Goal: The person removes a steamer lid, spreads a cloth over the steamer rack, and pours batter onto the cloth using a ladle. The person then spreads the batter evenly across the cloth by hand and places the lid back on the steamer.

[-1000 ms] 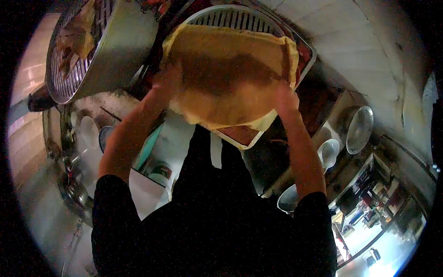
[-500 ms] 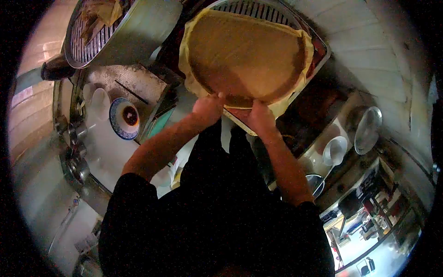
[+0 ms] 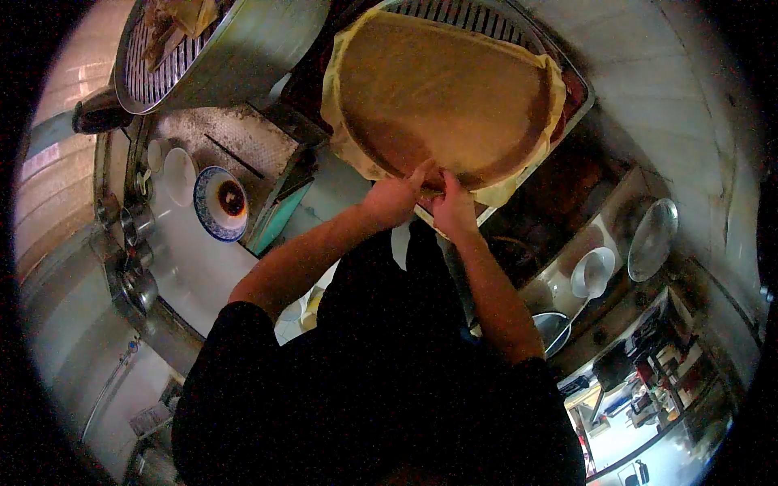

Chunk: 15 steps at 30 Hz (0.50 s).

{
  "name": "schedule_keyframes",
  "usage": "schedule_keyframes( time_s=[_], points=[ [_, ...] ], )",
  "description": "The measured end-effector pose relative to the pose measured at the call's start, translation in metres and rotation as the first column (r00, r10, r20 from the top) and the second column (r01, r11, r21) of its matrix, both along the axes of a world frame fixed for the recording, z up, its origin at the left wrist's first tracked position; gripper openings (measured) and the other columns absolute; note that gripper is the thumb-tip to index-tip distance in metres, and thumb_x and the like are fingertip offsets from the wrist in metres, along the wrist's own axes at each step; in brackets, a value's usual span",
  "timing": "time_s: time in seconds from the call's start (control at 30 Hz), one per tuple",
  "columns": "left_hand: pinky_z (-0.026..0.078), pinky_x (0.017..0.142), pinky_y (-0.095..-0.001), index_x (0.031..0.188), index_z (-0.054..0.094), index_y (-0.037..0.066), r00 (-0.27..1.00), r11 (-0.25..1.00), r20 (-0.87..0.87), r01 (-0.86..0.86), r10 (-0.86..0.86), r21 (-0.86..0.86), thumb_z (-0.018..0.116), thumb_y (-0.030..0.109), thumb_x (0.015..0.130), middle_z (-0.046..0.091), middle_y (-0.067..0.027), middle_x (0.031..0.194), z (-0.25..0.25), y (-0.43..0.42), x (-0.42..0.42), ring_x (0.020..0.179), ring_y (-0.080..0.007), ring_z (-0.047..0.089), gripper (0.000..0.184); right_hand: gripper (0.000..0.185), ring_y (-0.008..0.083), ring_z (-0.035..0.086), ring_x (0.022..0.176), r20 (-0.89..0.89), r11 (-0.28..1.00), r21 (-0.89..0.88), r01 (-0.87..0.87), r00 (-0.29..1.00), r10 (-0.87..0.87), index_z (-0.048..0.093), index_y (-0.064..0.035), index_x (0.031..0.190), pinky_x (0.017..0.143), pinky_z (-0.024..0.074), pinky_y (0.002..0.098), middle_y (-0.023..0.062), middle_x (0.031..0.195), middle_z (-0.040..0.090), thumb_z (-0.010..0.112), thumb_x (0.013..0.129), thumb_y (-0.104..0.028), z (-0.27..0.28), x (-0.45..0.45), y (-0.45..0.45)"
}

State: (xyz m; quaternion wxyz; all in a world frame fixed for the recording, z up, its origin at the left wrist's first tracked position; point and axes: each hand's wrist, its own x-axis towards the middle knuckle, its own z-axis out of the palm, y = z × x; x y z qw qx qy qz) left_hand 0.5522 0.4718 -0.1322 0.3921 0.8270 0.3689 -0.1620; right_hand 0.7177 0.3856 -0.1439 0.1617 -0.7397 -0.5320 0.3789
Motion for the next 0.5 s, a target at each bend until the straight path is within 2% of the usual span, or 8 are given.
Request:
schedule_keyframes(
  time_s=[0.07,0.13,0.17,0.23,0.3,0.43,0.47,0.5],
  points=[
    [0.055,0.066,-0.0544,0.160,0.016,0.010,0.996,0.998,-0.065,0.057,-0.059,-0.023,0.058,0.011,0.090,0.072,-0.0229,0.089,0.035,0.015,-0.001,0.079,-0.0440,0.071,0.082,0.069,0.0464,0.071,0.083,-0.021,0.998,0.056,-0.005,1.000,0.006,0.045,0.0024,0.143,0.077,0.0571,0.0571,0.0274,0.096,0.073,0.066,0.094,-0.042,0.002,0.005,0.000],
    [0.055,0.064,-0.0540,0.160,0.016,0.010,0.984,0.993,-0.131,0.112,-0.117,-0.048,0.058,0.011,0.090,0.072,-0.0220,0.087,0.046,0.026,-0.014,0.078,-0.0435,0.071,0.082,0.063,0.0466,0.071,0.085,0.048,0.986,-0.121,-0.114,0.992,0.121,0.045,-0.0007,0.145,0.076,0.0572,0.0570,0.0273,0.100,0.073,0.063,0.096,-0.037,0.017,0.010,0.003],
    [0.055,0.064,-0.0536,0.160,0.017,0.010,0.971,0.989,-0.187,0.150,-0.148,-0.005,0.058,0.011,0.090,0.072,-0.0214,0.086,0.043,0.032,-0.024,0.077,-0.0427,0.071,0.081,0.063,0.0466,0.071,0.085,0.044,0.986,-0.121,-0.115,0.992,0.121,0.045,-0.0007,0.145,0.076,0.0572,0.0570,0.0273,0.100,0.073,0.063,0.096,-0.037,0.019,0.013,0.002],
    [0.055,0.063,-0.0532,0.160,0.017,0.010,0.954,0.981,-0.243,0.190,-0.175,0.041,0.058,0.011,0.090,0.072,-0.0207,0.086,0.033,0.039,-0.031,0.077,-0.0420,0.072,0.081,0.058,0.0480,0.064,0.111,-0.137,0.997,-0.075,0.012,0.990,-0.022,0.047,-0.0094,0.146,0.094,0.0508,0.0558,0.0257,0.123,0.067,0.058,0.089,-0.009,0.019,0.020,0.001],
    [0.055,0.062,-0.0527,0.160,0.018,0.009,0.988,0.990,-0.062,0.140,-0.138,0.013,0.057,0.011,0.090,0.072,-0.0205,0.085,0.017,0.036,-0.035,0.076,-0.0408,0.072,0.080,0.057,0.0486,0.063,0.111,-0.100,0.989,-0.143,-0.029,0.995,0.015,0.047,-0.0093,0.146,0.095,0.0505,0.0558,0.0259,0.123,0.066,0.057,0.090,-0.010,0.014,-0.001,0.000],
    [0.056,0.062,-0.0517,0.161,0.020,0.012,0.979,0.979,-0.087,0.190,-0.183,0.078,0.057,0.013,0.091,0.072,-0.0202,0.087,0.035,0.034,-0.017,0.078,-0.0410,0.072,0.079,0.054,0.0496,0.063,0.111,-0.058,0.960,-0.278,-0.023,0.998,0.007,0.049,-0.0077,0.144,0.096,0.0506,0.0555,0.0266,0.125,0.065,0.055,0.090,-0.011,0.028,-0.017,0.013],
    [0.056,0.063,-0.0512,0.161,0.020,0.014,0.975,0.984,-0.150,0.174,-0.166,0.043,0.057,0.013,0.091,0.073,-0.0201,0.089,0.049,0.041,-0.018,0.079,-0.0413,0.072,0.078,0.048,0.0488,0.063,0.110,-0.005,0.994,-0.049,-0.098,0.995,0.098,0.054,-0.0076,0.138,0.093,0.0522,0.0547,0.0261,0.128,0.064,0.054,0.091,-0.010,0.025,-0.008,0.005],
    [0.056,0.063,-0.0507,0.161,0.020,0.016,0.966,0.988,-0.211,0.155,-0.150,0.006,0.056,0.013,0.092,0.073,-0.0200,0.092,0.059,0.046,-0.020,0.080,-0.0417,0.072,0.078,0.045,0.0483,0.064,0.110,-0.005,0.982,-0.133,-0.136,0.991,0.136,0.056,-0.0072,0.136,0.092,0.0529,0.0542,0.0256,0.127,0.064,0.053,0.091,-0.009,0.027,0.005,0.004]
  ],
)
